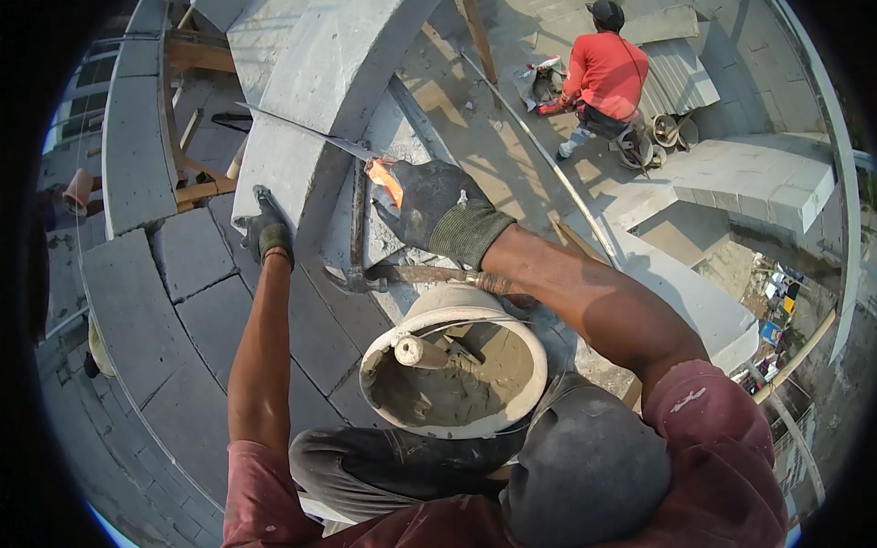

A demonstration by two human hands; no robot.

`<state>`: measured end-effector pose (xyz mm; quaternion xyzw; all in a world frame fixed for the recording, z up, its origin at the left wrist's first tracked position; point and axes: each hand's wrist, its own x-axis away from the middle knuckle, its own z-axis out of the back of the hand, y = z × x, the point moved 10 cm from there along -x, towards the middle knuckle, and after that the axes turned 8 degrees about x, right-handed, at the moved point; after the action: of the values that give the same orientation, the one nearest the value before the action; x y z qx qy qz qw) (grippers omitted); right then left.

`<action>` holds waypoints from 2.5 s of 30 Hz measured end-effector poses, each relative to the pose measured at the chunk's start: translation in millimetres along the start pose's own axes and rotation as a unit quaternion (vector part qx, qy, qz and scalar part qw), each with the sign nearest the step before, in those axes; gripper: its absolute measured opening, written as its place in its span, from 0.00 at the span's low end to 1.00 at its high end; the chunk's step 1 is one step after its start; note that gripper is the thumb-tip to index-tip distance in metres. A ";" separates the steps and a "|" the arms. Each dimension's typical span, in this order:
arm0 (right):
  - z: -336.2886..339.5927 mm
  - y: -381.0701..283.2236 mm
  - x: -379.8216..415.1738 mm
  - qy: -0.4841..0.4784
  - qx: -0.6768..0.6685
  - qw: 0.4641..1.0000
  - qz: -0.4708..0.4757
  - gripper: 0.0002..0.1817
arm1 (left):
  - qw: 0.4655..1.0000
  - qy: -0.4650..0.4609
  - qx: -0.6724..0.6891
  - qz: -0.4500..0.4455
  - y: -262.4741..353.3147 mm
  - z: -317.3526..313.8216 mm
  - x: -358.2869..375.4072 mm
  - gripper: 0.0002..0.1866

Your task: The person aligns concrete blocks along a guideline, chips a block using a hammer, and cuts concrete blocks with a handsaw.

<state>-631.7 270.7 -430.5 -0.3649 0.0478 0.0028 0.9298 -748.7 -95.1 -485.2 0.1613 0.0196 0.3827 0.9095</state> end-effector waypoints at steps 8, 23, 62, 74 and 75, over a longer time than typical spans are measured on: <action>52.0 17.0 89.4 -0.039 -0.041 0.997 0.045 0.21 | 1.000 0.021 -0.001 -0.014 5.8 4.0 3.1 0.59; 50.3 29.4 97.4 -0.109 0.027 0.994 0.009 0.22 | 1.000 0.009 -0.011 -0.001 2.5 0.3 -1.3 0.59; 7.7 24.2 4.0 0.008 0.048 0.998 -0.051 0.19 | 0.573 -0.509 -0.153 -0.624 -28.9 -129.0 280.5 0.23; 7.5 18.7 15.4 0.008 0.011 1.000 0.003 0.16 | 0.985 0.101 0.133 -0.030 -37.3 17.0 -32.2 0.45; 14.5 17.7 20.9 0.033 -0.001 0.999 0.017 0.16 | 0.984 0.021 0.178 -0.009 -37.0 4.4 -33.4 0.46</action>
<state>-610.3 292.9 -433.9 -0.3646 0.0844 0.0066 0.9273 -746.0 -144.0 -495.4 0.3126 0.1082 0.3685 0.8688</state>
